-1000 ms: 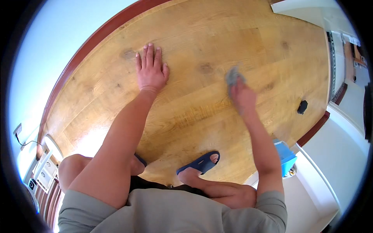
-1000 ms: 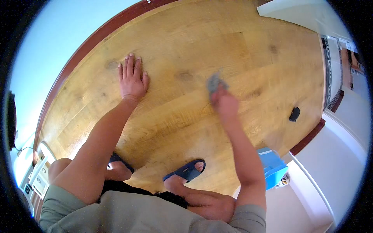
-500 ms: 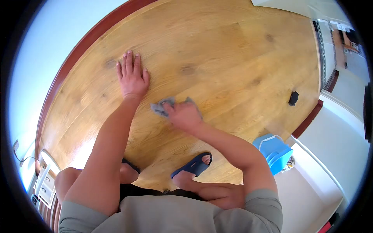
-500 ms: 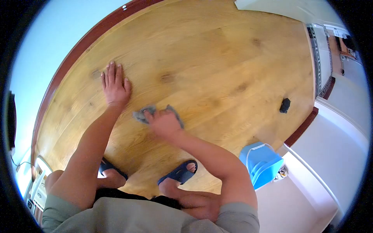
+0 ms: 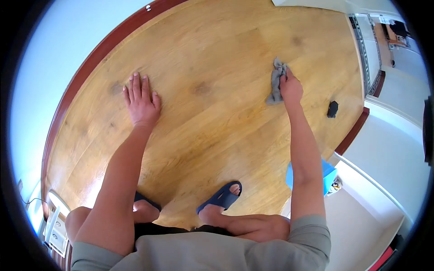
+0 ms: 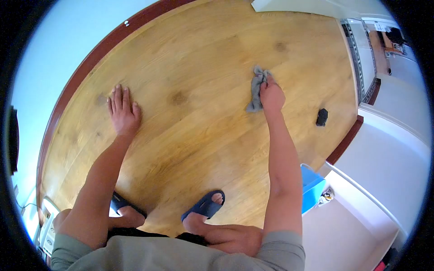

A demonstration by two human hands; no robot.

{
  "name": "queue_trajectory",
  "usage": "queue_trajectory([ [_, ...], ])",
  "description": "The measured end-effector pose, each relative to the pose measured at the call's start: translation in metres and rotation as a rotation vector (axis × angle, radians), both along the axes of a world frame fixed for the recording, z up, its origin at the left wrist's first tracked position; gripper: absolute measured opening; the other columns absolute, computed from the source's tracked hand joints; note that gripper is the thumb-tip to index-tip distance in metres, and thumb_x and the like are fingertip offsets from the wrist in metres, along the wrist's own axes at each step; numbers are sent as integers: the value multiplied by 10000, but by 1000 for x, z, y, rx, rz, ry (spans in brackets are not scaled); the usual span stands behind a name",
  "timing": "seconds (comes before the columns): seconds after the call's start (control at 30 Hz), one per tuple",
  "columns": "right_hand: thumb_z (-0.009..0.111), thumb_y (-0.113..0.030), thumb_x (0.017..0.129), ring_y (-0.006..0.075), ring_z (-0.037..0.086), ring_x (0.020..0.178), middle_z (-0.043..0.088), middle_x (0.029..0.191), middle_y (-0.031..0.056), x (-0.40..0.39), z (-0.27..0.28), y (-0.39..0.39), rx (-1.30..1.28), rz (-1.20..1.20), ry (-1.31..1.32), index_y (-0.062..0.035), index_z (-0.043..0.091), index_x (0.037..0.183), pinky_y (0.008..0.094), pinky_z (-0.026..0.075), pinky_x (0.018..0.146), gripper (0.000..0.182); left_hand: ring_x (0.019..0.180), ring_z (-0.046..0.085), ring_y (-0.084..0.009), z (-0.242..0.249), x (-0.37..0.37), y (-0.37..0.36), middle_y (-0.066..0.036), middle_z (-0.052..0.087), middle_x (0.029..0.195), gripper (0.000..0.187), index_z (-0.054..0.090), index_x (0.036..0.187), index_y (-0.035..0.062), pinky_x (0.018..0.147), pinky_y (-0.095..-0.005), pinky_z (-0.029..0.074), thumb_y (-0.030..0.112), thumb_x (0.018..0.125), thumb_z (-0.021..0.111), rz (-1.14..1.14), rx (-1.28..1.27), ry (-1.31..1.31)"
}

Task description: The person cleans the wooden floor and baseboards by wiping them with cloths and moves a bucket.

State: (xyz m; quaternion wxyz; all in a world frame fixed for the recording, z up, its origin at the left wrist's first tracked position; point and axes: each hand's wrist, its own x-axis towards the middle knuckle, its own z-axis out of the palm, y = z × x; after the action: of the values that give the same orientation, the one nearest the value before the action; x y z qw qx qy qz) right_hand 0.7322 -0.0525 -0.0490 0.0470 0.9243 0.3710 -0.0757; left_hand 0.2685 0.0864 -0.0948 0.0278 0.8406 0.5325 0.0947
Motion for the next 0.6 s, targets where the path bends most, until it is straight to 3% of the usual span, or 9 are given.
queue_trajectory([
  [0.2, 600, -316, 912, 381, 672, 971, 681, 1078, 184, -15, -25, 44, 382, 204, -36, -155, 662, 1285, 487, 550, 808, 411, 1519, 274, -316, 4, 0, 0, -152, 340, 1615, 601, 467, 1489, 88, 1251, -536, 149, 322, 936, 494, 13, -14, 33],
  [0.3, 621, -309, 877, 366, 654, 983, 665, 1007, 153, -31, -26, 91, 421, 380, -34, -168, 667, 1271, 482, 531, 801, 420, 1520, 275, -316, 3, -1, 0, -154, 338, 1616, 603, 468, 1487, 85, 1249, -539, 152, 318, 932, 499, 8, -7, 5],
  [0.6, 648, -284, 853, 324, 648, 955, 658, 995, 121, -44, -13, 140, 281, 395, -52, -145, 657, 1246, 488, 482, 827, 417, 1519, 282, -323, 9, 0, 2, -161, 338, 1619, 607, 474, 1479, 77, 1246, -552, 164, 305, 919, 520, 10, -52, 22],
])
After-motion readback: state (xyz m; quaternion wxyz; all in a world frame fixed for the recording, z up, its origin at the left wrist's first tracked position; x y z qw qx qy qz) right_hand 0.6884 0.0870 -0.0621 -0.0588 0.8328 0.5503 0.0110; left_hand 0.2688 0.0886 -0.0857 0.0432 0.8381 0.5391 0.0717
